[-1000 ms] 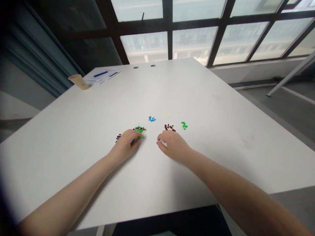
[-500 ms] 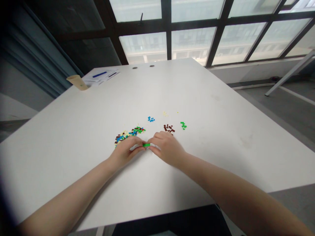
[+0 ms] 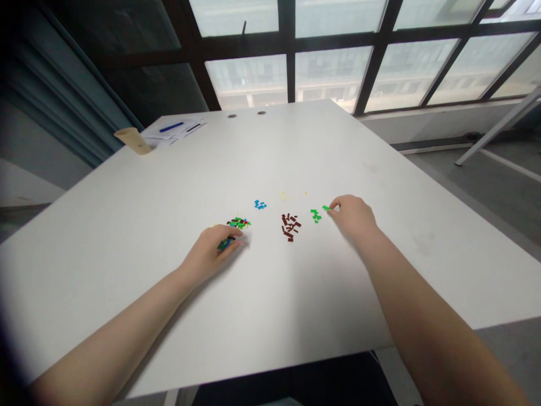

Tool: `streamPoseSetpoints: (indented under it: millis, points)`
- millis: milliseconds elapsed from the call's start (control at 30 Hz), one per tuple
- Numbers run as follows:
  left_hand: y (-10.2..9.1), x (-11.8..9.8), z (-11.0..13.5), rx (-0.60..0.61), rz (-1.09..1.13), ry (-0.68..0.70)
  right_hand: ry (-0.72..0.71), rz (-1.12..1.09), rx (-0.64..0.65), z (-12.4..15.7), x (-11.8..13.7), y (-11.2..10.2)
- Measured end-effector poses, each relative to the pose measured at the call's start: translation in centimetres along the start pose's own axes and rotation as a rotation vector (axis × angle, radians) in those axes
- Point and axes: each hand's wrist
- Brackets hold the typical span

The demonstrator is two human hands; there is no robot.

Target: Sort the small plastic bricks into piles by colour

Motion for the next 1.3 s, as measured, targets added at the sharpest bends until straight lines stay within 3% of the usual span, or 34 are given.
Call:
streamPoseSetpoints:
  millis: [233, 400, 467, 633, 733, 933, 1300]
  points:
    - [-0.1, -0.1, 0.1, -0.048, 0.005, -0.061, 0.003, -0.031, 0.104, 0.1, 0.0, 0.8]
    - [-0.4, 0.2, 0.0, -0.138, -0.022, -0.166, -0.150, -0.125, -0.057, 0.7, 1.0, -0.6]
    - [-0.5, 0.5, 0.0, -0.169, -0.045, -0.192, -0.252, -0.182, -0.061, 1.6, 2.1, -1.3]
    - [-0.5, 0.6, 0.0, -0.070, -0.132, -0.163, -0.519, -0.272, 0.257, 4.8, 5.5, -1.2]
    - [-0.4, 0.3, 0.1, -0.030, -0.205, -0.162, -0.601, -0.275, 0.361, 6.1, 6.8, -0.1]
    - [-0.3, 0.0, 0.1, -0.007, -0.294, -0.170, -0.633, -0.258, 0.395, 6.7, 7.3, 1.2]
    - [0.1, -0.9, 0.0, 0.026, -0.389, -0.100, -0.636, -0.280, 0.385, 6.7, 7.6, 1.4]
Point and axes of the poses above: each hand's wrist, its own z-axis away from the middle knuckle, its own y-axis out of the palm, x = y × z, and after that the axes turned 2 degrees about -x, right-handed
